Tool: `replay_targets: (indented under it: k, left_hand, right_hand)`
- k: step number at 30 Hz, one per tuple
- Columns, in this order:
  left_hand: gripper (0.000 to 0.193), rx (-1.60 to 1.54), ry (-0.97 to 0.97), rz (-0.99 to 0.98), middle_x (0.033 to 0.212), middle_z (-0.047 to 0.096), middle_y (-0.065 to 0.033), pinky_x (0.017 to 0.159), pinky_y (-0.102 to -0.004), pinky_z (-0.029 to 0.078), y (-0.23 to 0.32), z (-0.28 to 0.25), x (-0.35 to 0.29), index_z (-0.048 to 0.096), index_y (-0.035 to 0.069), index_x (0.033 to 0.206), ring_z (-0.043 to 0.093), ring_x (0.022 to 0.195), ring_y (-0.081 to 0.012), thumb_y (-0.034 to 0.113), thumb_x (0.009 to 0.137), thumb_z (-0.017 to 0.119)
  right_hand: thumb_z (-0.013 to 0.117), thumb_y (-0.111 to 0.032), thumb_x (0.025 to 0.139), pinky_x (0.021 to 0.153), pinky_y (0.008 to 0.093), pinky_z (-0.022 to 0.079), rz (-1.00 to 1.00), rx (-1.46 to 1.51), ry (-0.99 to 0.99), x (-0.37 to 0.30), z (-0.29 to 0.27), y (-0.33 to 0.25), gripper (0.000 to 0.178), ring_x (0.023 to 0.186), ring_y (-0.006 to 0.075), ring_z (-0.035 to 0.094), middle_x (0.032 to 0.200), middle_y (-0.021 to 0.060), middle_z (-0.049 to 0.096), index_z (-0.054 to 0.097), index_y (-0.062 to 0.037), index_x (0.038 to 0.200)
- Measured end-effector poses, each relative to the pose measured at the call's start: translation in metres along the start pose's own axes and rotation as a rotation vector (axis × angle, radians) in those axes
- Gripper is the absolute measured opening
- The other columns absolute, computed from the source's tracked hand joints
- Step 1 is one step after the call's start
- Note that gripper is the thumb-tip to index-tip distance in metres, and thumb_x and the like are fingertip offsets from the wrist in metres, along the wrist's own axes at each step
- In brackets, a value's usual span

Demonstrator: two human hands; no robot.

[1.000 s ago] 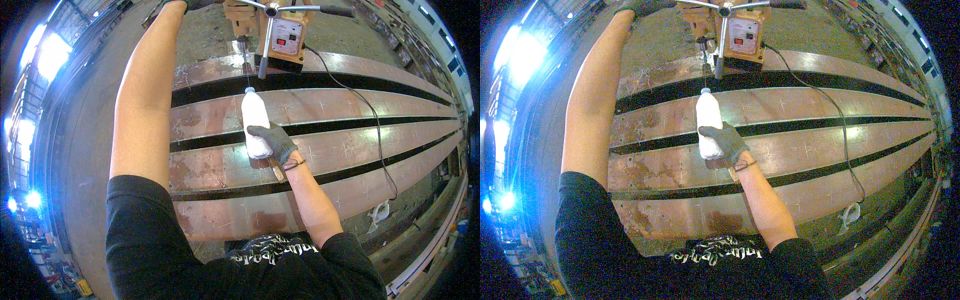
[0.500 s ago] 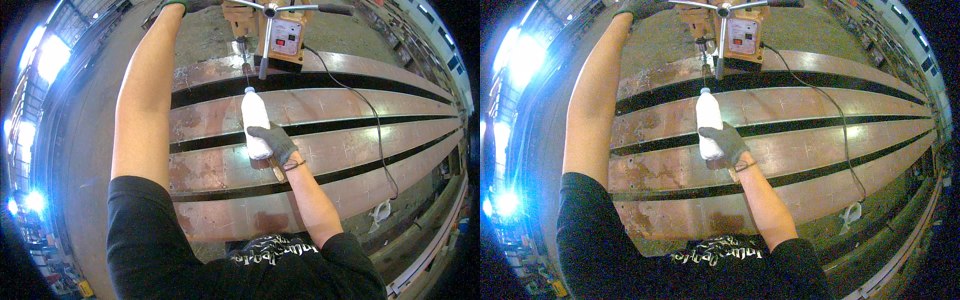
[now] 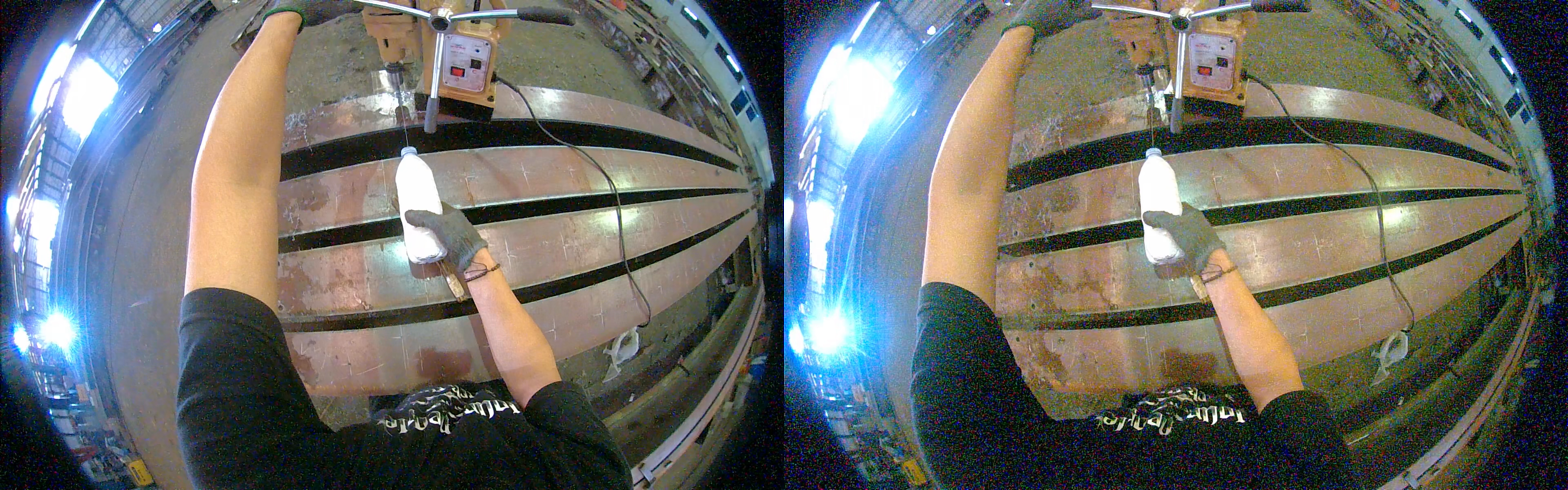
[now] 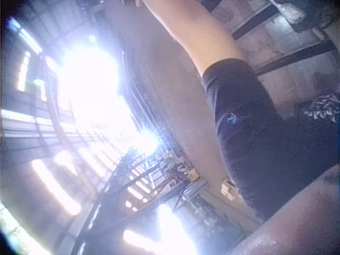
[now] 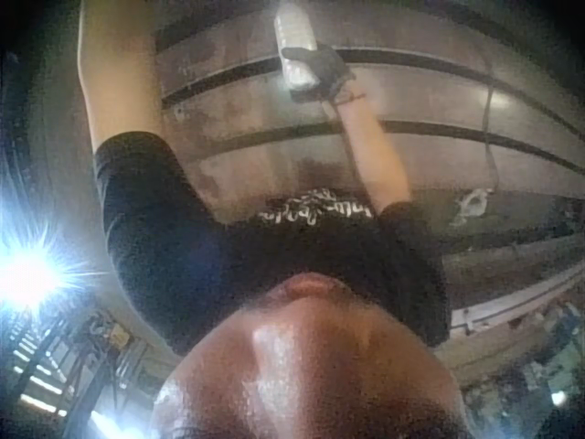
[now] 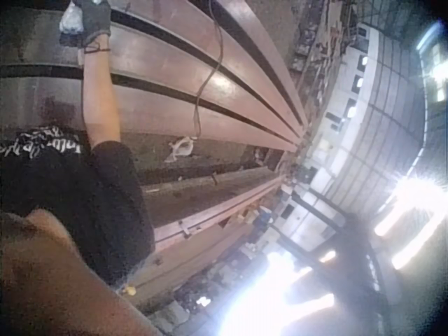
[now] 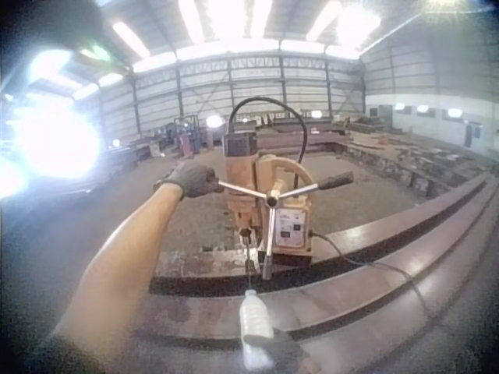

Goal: The person operates a stationary drill press on a long metal beam, repeatedly applying liquid from a white bottle to the drill bit and brushing the area. The person adjusts the drill press handle and continues drilling at marked locations along the beam.

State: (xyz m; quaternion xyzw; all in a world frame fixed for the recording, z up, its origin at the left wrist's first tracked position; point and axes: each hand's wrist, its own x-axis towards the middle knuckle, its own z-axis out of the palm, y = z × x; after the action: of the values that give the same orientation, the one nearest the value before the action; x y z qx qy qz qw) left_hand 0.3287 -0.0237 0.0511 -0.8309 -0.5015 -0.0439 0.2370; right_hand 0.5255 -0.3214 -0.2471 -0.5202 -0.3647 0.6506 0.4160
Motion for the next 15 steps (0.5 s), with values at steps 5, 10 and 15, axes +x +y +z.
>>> replay_targets:
  k: [5, 10, 15]
  left_hand:
    - [0.064, 0.005, -0.026, 0.019, 0.109, 0.076, -0.0176, 0.090, -0.0476, 0.054, 0.0058, -0.0050, -0.0023, 0.079, 0.010, 0.106, 0.071, 0.102, -0.0372, 0.068, 0.092, 0.057]
    - [0.063, 0.005, -0.011, 0.034, 0.107, 0.076, -0.0169, 0.089, -0.0476, 0.054, 0.0024, -0.0011, -0.0016, 0.079, 0.011, 0.103, 0.072, 0.099, -0.0368, 0.068, 0.092, 0.056]
    - [0.062, 0.013, 0.004, 0.070, 0.107, 0.076, -0.0168, 0.090, -0.0483, 0.053, -0.0009, 0.0045, 0.0027, 0.079, 0.010, 0.103, 0.072, 0.099, -0.0365, 0.067, 0.093, 0.056]
  right_hand:
    - [0.084, -0.035, 0.081, 0.063, 0.0347, 0.055, -0.013, 0.074, 0.004, -0.0048, 0.0012, -0.0023, 0.050, 0.074, 0.0186, 0.068, 0.092, 0.0104, 0.072, 0.069, 0.0024, 0.110]
    - [0.084, -0.034, 0.081, 0.065, 0.0349, 0.056, -0.003, 0.026, -0.003, -0.0071, 0.0006, -0.0081, 0.047, 0.074, 0.0184, 0.068, 0.092, 0.0101, 0.072, 0.070, 0.0018, 0.108]
    - [0.084, -0.034, 0.080, 0.065, 0.0356, 0.056, -0.041, 0.029, -0.004, -0.0020, -0.0018, -0.0012, 0.048, 0.076, 0.0192, 0.068, 0.092, 0.0098, 0.073, 0.070, 0.0025, 0.108]
